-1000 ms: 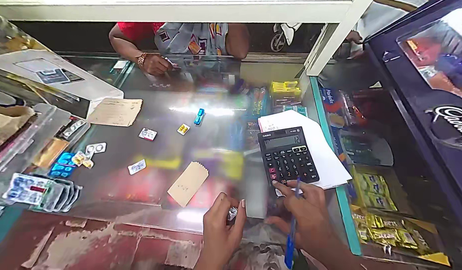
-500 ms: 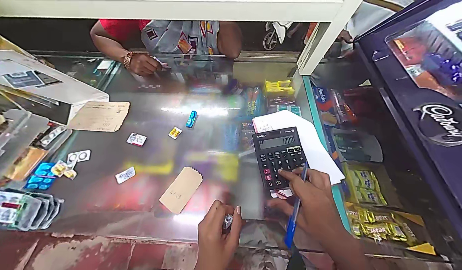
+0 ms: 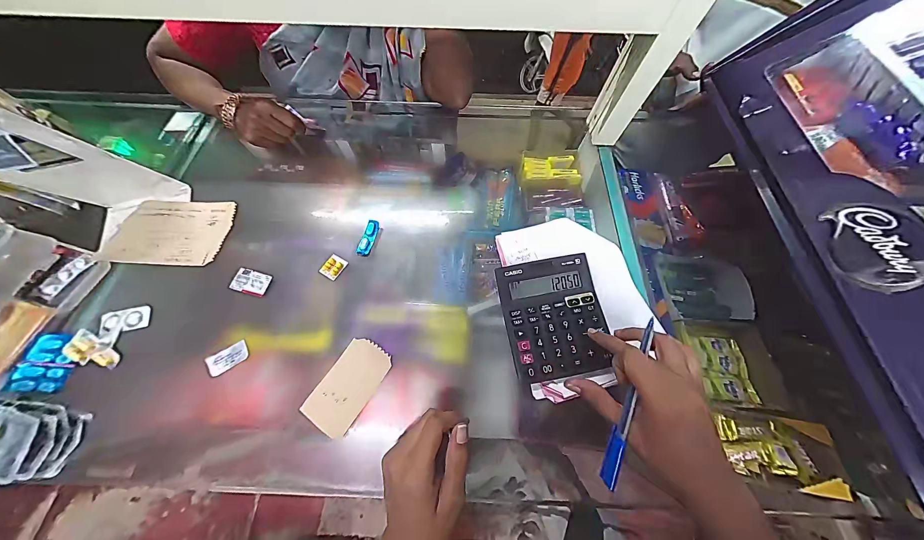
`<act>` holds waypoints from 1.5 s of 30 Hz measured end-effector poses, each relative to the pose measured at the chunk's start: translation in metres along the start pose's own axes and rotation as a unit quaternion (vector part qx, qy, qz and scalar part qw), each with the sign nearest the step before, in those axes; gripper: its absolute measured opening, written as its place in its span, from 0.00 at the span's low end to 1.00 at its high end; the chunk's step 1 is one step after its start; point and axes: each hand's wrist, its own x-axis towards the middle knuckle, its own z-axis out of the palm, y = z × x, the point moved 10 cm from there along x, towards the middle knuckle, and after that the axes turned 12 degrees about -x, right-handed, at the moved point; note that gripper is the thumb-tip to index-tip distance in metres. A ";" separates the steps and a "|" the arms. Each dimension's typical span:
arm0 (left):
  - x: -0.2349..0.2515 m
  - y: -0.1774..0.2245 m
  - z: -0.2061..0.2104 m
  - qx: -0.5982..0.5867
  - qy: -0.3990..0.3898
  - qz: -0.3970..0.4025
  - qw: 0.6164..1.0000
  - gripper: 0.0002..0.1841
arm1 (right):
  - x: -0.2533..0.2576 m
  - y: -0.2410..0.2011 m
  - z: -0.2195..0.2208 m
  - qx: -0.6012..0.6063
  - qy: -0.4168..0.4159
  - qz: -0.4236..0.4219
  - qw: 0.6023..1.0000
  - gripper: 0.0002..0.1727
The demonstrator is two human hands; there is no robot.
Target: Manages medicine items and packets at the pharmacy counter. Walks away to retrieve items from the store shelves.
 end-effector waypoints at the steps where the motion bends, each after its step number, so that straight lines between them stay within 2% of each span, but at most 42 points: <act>1: -0.001 -0.001 0.000 -0.002 -0.004 0.000 1.000 0.25 | 0.002 0.000 0.001 0.001 0.001 -0.004 1.000 0.34; 8: 0.001 0.003 0.000 0.000 -0.005 0.010 1.000 0.27 | 0.007 -0.004 0.001 0.027 0.006 -0.019 0.999 0.32; 13: 0.000 0.004 -0.001 0.003 -0.004 0.015 1.000 0.27 | -0.009 -0.053 0.012 0.123 -0.005 -0.121 0.985 0.28; 15: -0.001 0.004 -0.001 0.006 -0.001 0.020 1.000 0.27 | -0.012 -0.064 0.012 0.115 0.002 -0.140 0.983 0.28; 19: 0.000 0.006 -0.001 0.010 0.002 0.024 1.000 0.27 | -0.007 -0.068 0.019 0.064 -0.020 -0.143 0.987 0.30; 30: -0.001 0.006 -0.001 0.016 0.014 0.035 0.999 0.27 | 0.000 -0.040 0.007 0.054 -0.011 -0.075 0.996 0.35; 33: -0.002 0.007 -0.001 0.017 0.013 0.035 0.999 0.27 | -0.003 -0.035 0.007 0.051 -0.010 -0.081 0.995 0.36; 37: -0.002 0.006 -0.001 0.020 0.014 0.037 0.999 0.27 | -0.009 -0.040 0.005 0.061 -0.011 -0.111 0.992 0.33; 41: -0.002 0.007 0.000 0.026 0.014 0.036 0.999 0.27 | 0.004 -0.035 0.007 0.040 -0.018 -0.079 0.996 0.35; 43: -0.002 0.007 -0.001 0.028 0.017 0.038 0.999 0.27 | 0.009 -0.039 0.011 0.023 -0.021 -0.083 0.996 0.38; 45: -0.001 0.007 -0.001 0.029 0.019 0.040 0.999 0.27 | 0.009 -0.047 0.006 0.039 -0.014 -0.099 0.994 0.36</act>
